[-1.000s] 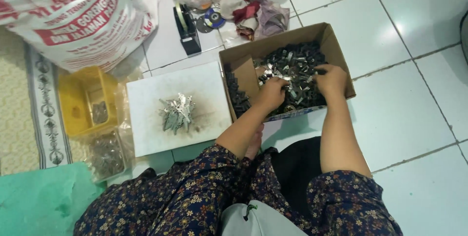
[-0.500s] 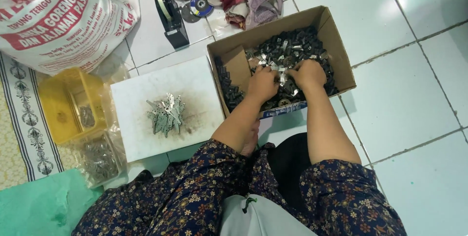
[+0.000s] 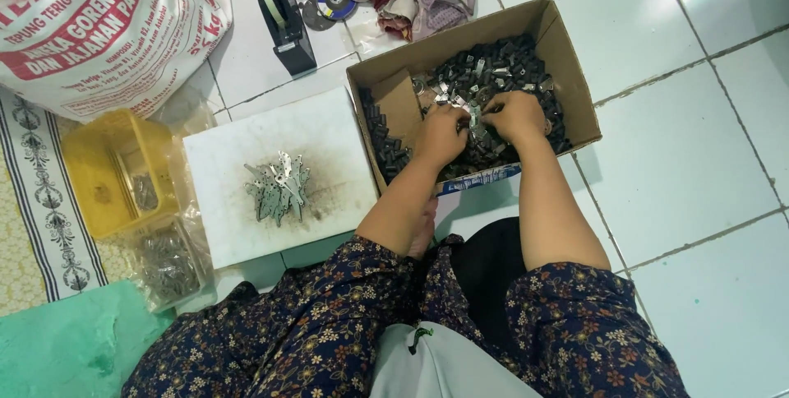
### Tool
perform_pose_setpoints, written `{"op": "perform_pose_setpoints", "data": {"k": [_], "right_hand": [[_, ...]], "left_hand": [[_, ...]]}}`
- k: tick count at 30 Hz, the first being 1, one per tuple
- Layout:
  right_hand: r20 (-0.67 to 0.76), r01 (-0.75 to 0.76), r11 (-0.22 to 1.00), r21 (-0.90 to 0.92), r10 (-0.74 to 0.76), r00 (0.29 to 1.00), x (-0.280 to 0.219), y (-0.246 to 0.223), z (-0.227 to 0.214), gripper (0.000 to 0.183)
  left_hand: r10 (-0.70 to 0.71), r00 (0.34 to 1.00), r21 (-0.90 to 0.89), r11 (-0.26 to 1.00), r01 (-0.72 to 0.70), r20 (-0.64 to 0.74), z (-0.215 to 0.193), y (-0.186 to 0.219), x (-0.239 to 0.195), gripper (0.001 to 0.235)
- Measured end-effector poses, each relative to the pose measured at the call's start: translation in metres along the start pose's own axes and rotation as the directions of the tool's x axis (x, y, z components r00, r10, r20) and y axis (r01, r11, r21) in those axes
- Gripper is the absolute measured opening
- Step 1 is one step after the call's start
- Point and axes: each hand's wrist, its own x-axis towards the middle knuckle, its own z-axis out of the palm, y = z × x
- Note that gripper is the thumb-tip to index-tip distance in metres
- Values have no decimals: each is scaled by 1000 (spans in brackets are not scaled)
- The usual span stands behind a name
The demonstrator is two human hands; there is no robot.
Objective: Sorting and arranging small metal components from a cardboard box onto a white board on the floor.
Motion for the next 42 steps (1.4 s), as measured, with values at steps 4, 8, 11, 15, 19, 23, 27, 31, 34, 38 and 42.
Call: {"op": "perform_pose_setpoints", "data": {"k": [4, 8, 11, 15, 19, 23, 27, 31, 34, 38, 42], "right_hand": [[-34, -3, 998, 65, 5, 999, -9, -7, -11, 18], [6, -11, 997, -70, 12, 1000, 0, -8, 2, 25], [73, 11, 984, -180, 2, 997, 16, 4, 23, 32], [17, -10, 998, -56, 11, 1000, 23, 19, 26, 22], [-125, 57, 980, 192, -33, 992, 23, 20, 9, 18], [-203, 282, 869, 407, -215, 955, 14, 5, 0, 15], [-132, 415, 837, 356, -395, 909, 27, 20, 21, 23], [-146, 409, 867, 286, -382, 913, 20, 18, -5, 19], [-351, 236, 972, -6, -223, 909, 23, 32, -13, 25], [-110, -86, 987, -139, 71, 991, 14, 21, -14, 75], [60, -24, 956, -294, 43, 997, 31, 38, 8, 70]], "left_hand": [[-28, 995, -179, 984, 12, -92, 2, 1, 1, 27], [-143, 979, -368, 926, 81, -145, -6, 9, 0, 28], [-149, 968, -406, 912, 55, -204, -2, 7, 0, 29], [-187, 952, -453, 890, 60, -241, -9, 15, 1, 22], [-288, 942, -576, 805, 140, -172, -1, 14, 0, 21], [-415, 901, -828, 456, 324, 125, 11, 6, 11, 65], [-398, 890, -940, 154, 305, 224, 32, -21, 23, 40], [-407, 899, -972, 91, 214, 160, 29, -21, 23, 31], [-446, 887, -977, 106, 185, 120, 22, -17, 22, 33], [-443, 893, -975, 150, 161, 80, 15, -13, 21, 37], [-443, 894, -977, 150, 151, 70, 13, -13, 19, 34]]}}
